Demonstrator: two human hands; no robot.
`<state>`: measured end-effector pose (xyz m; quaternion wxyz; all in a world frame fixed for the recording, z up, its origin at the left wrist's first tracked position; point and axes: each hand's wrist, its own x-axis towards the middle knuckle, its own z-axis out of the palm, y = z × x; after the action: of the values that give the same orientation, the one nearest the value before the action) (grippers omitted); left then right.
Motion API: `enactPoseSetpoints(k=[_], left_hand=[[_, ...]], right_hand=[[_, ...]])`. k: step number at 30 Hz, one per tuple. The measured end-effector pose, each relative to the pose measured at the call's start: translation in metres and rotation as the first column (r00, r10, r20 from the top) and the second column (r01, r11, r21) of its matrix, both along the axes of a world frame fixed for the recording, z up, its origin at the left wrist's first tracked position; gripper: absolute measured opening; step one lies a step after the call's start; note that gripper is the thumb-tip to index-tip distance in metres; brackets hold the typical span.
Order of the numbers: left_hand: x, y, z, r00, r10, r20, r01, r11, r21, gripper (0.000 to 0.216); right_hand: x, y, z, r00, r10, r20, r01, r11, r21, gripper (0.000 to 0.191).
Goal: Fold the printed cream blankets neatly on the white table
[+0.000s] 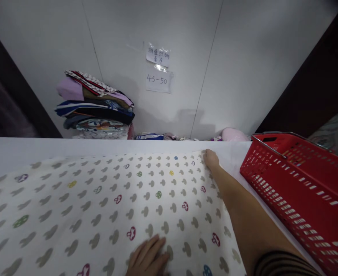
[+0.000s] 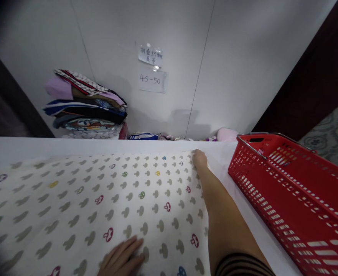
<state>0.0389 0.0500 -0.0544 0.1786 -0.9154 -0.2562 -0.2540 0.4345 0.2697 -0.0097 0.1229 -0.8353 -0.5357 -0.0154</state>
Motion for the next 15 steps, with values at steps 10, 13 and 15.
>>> enactPoseSetpoints(k=[10,13,15], left_hand=[[0.007,0.002,0.009,0.998,-0.002,0.062,-0.002,0.998,0.060,0.016],[0.006,0.000,0.012,1.000,-0.009,-0.009,0.010,0.997,0.073,0.027],[0.002,-0.003,0.011,0.997,-0.033,-0.064,0.038,0.996,0.077,0.036]], right_hand=[[-0.006,-0.011,0.008,1.000,-0.014,0.015,0.015,0.999,-0.043,0.033],[0.000,-0.008,0.011,0.998,-0.056,-0.005,0.056,0.996,-0.071,0.036],[0.004,-0.005,0.012,0.997,-0.074,-0.013,0.073,0.994,-0.086,0.036]])
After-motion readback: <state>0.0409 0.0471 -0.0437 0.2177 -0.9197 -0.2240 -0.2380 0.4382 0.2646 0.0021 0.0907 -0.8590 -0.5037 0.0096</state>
